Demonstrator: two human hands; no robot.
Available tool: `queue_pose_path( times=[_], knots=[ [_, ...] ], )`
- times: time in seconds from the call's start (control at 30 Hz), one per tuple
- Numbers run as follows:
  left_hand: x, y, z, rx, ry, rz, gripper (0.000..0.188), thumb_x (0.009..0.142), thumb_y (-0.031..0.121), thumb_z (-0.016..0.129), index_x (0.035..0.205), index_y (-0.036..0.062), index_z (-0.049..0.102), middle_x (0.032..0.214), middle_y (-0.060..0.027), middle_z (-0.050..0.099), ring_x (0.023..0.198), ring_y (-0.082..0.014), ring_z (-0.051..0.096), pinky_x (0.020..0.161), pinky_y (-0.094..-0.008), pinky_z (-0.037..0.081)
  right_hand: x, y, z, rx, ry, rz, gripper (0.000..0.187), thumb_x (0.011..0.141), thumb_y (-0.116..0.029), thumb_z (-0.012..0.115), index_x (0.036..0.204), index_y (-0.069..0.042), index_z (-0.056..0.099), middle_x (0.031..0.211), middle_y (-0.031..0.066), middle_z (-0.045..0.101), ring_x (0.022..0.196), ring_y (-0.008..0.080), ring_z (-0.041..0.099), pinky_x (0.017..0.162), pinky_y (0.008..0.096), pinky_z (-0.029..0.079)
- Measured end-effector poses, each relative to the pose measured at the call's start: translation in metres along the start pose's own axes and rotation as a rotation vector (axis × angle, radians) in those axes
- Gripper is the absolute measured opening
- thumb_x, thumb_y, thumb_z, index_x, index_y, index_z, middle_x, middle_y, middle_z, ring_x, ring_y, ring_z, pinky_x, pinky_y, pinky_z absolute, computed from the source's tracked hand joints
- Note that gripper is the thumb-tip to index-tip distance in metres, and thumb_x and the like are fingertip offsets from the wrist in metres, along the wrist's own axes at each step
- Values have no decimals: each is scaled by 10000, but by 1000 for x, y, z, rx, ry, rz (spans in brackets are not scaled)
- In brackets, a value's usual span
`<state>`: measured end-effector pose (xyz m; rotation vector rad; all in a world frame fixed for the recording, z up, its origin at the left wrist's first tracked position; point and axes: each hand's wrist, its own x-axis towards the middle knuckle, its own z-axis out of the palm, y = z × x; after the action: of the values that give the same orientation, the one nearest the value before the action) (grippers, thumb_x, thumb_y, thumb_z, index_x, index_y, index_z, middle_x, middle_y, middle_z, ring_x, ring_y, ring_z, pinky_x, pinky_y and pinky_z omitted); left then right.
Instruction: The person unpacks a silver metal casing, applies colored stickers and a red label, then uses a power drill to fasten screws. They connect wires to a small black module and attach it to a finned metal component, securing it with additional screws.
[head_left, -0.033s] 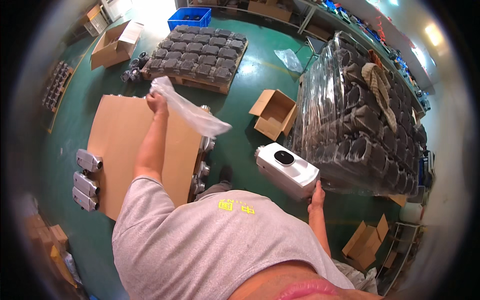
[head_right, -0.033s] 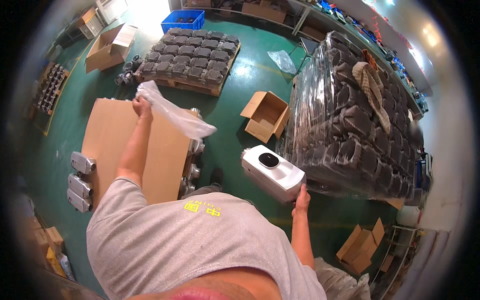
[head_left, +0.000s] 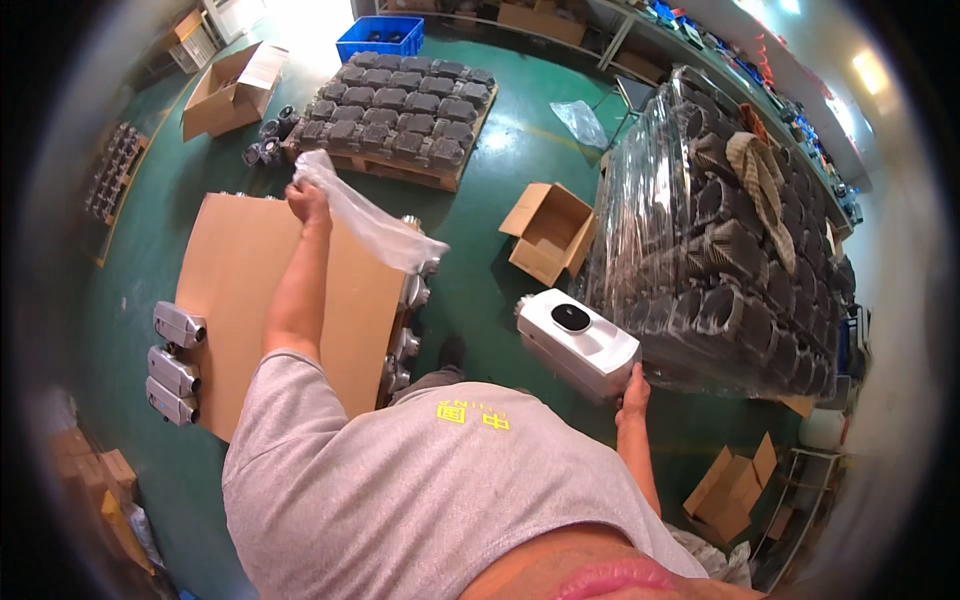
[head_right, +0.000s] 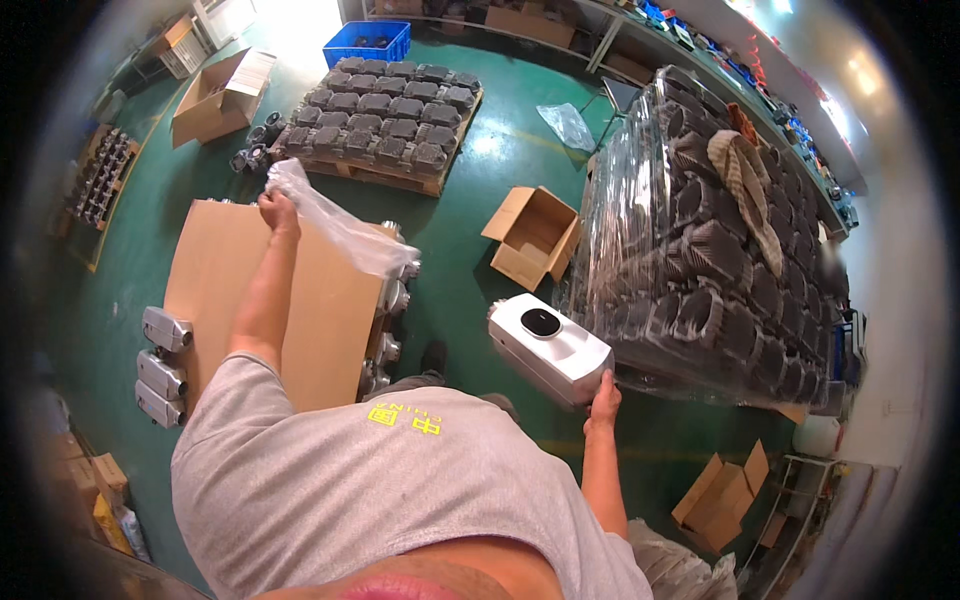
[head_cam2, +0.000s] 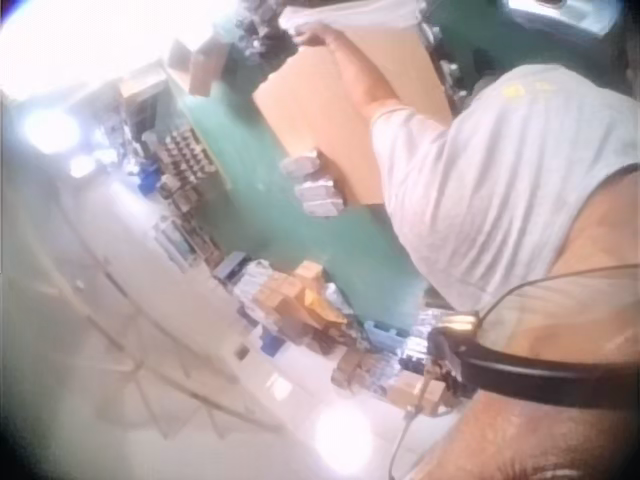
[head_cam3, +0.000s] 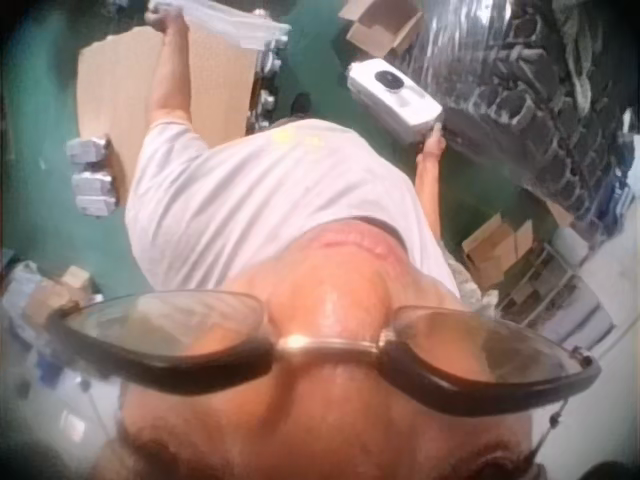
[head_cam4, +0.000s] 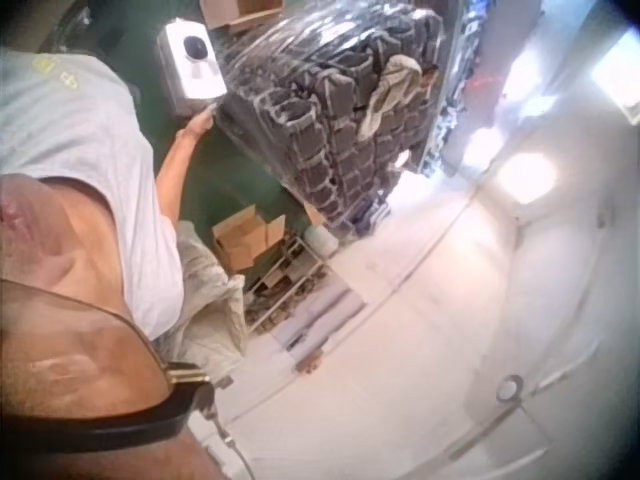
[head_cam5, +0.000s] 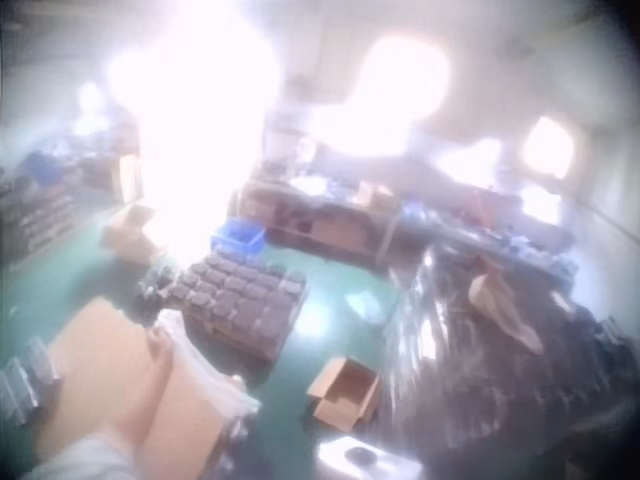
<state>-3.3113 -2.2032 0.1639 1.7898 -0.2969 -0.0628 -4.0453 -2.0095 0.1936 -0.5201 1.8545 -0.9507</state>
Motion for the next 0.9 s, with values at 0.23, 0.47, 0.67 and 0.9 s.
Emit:
queue_pose_path(
  times=[0.23,0.47,0.67,0.9],
  knots=[
    [129,14,20,16,-163,180,481,961,319,637,1312,-7,592,1301,-233,628,1247,-367,592,1056,-415,462,147,-21,103,-82,-28,-79,594,998,-522,563,1148,36,696,1003,99,729,806,204,675,659,343,515],
    [-129,215,78,-192,-1743,-185,787,1037,699,245,1507,125,506,1549,-57,501,1483,-205,379,1217,-450,237,290,-51,158,-519,47,-154,697,956,-544,571,1096,127,702,1107,276,722,1026,393,698,880,451,519],
    [-145,234,139,-237,-1839,-111,833,1007,751,226,1453,146,586,1497,-40,559,1451,-194,416,1210,-488,203,354,-92,196,-782,-23,-371,745,929,-583,538,1074,129,705,1121,345,688,1090,478,662,943,508,488],
    [-127,247,161,-219,-1663,-168,870,981,790,237,1458,151,585,1487,-29,571,1436,-181,434,1207,-480,189,409,-71,211,-762,-31,-345,716,919,-575,558,1058,108,722,1139,343,685,1128,479,652,972,501,494]
  ],
)
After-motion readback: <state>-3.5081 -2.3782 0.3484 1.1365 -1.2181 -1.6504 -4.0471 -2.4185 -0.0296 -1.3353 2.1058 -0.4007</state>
